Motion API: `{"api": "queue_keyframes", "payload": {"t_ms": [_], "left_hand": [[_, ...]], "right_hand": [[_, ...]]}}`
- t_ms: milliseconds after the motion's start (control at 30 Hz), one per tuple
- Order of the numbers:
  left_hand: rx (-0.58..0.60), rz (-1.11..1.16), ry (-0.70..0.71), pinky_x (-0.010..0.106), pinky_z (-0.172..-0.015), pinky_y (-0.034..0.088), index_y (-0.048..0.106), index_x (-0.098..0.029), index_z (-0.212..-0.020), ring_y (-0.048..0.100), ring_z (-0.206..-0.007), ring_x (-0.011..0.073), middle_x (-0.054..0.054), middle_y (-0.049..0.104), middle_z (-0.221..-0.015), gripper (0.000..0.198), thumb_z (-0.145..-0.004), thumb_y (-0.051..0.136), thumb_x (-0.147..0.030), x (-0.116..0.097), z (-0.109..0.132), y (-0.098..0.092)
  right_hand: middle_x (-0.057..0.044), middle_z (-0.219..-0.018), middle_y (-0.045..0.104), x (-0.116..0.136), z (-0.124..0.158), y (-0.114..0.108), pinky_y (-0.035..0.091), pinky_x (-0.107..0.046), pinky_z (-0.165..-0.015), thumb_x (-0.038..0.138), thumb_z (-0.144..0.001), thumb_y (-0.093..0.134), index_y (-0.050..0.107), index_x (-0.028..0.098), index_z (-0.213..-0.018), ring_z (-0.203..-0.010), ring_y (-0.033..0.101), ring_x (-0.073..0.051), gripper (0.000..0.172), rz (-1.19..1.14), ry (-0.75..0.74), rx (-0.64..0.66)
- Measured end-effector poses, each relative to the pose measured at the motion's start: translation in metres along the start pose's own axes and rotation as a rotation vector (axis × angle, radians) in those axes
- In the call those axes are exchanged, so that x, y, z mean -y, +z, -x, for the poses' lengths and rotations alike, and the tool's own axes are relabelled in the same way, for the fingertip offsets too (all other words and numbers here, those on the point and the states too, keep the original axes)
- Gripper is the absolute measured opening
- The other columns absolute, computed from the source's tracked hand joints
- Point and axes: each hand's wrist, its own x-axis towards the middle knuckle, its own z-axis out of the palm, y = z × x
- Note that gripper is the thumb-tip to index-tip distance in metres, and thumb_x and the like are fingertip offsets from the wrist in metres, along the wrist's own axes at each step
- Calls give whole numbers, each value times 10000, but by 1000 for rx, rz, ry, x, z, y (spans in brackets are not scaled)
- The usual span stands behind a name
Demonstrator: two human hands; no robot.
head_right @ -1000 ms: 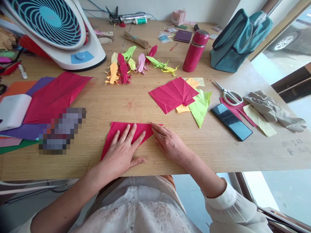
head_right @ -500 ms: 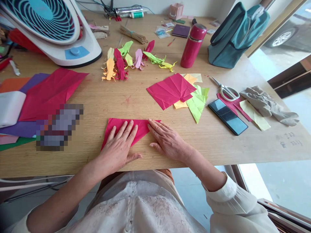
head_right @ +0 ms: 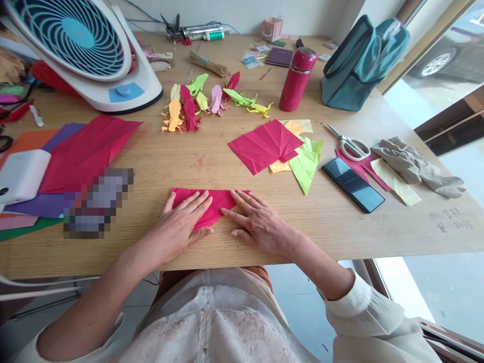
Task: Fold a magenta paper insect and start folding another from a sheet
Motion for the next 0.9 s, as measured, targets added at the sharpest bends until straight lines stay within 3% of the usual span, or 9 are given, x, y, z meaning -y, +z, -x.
{"api": "queue_keyframes", "payload": {"t_ms": [300,433,533,633,767,900], "left_hand": [[-138,-42,24,741,-1163,224,593,-240,-1439,534,-1361,388,194,512,-1543,603,-988,474,-622,-3,-10,1],[-193,-18,116,718,-1195,193,617,-212,-1407,476,-1422,386,173,526,-1537,579,-1002,470,-598,5,-14,3],[-145,30,247,590,-1258,209,515,-126,-1490,336,-1532,335,179,425,-1611,662,-1015,453,-583,15,-18,7],[-81,105,314,412,-1247,316,417,-20,-1531,341,-1537,270,221,384,-1621,728,-1032,439,-549,23,-21,10],[-99,216,318,390,-1245,333,452,-50,-1518,379,-1519,239,196,415,-1609,643,-1066,380,-502,32,-25,13],[-78,297,355,331,-1251,322,500,-110,-1493,392,-1508,156,122,452,-1603,473,-1091,318,-283,40,-29,11]], "right_hand": [[-156,-1716,85,1,1,2,288,-603,-1250,466,-1053,470,359,247,-1605,-1575,203,-368,604,24,5,-20],[-137,-1720,52,0,1,4,293,-603,-1249,465,-1047,486,323,270,-1617,-1582,181,-356,623,24,4,-22],[-126,-1723,27,-1,2,4,279,-600,-1256,461,-1046,492,297,280,-1624,-1588,158,-347,636,24,1,-20],[-124,-1723,29,-2,2,4,274,-609,-1255,466,-1044,495,299,282,-1623,-1588,157,-350,637,27,-3,-19],[-144,-1720,57,-2,2,3,281,-612,-1249,478,-1058,449,307,260,-1622,-1588,152,-353,622,35,-6,-14],[-171,-1708,158,-1,2,4,279,-589,-1261,504,-1068,385,163,187,-1656,-1593,156,-320,705,22,9,-39]]}}
